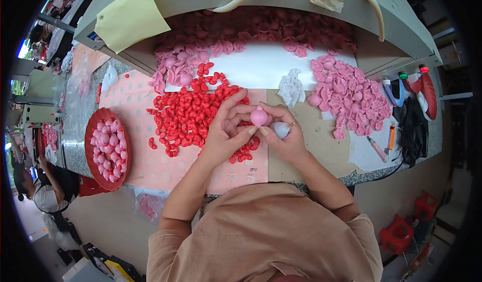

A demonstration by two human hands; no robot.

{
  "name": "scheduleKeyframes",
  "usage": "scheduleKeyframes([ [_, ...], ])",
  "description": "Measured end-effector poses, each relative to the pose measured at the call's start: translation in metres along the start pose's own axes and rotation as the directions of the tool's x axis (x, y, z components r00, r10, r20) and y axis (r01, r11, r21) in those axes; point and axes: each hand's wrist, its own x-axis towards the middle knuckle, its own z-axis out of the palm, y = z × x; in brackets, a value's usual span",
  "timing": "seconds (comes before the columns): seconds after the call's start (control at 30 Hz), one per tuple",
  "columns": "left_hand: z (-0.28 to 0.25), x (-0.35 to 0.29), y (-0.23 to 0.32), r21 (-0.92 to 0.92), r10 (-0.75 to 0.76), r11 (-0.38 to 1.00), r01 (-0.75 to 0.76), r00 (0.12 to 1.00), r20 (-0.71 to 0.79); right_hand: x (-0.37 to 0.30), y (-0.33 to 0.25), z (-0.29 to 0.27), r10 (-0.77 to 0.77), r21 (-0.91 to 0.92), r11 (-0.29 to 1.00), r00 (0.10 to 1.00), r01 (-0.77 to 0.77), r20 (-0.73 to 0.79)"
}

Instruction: Assembling small plastic flower parts onto white bulbous bases using adhesive at a factory workstation.

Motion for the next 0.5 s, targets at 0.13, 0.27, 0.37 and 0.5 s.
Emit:
scheduleKeyframes([
  [0.13, 0.0009, 0.0000, 0.0013, 0.006, 0.001, 1.000, -0.001, 1.000, -0.006, 0.0007, 0.0031, -0.0017, -0.074, -0.095, 0.993, 0.997, 0.075, 0.016],
  [0.27, 0.0007, 0.0008, 0.0007, 0.002, 0.004, 1.000, -0.004, 1.000, -0.004, 0.0016, 0.0028, -0.0018, -0.058, -0.086, 0.995, 0.998, 0.059, 0.011],
  [0.37, 0.0007, 0.0010, -0.0001, 0.014, 0.013, 1.000, -0.013, 1.000, 0.003, 0.0018, 0.0031, -0.0015, -0.047, -0.094, 0.994, 0.999, 0.048, 0.007],
  [0.5, 0.0019, 0.0008, 0.0003, 0.020, 0.019, 1.000, -0.019, 1.000, -0.002, 0.0024, 0.0030, -0.0028, -0.098, -0.163, 0.981, 0.995, 0.100, 0.020],
])
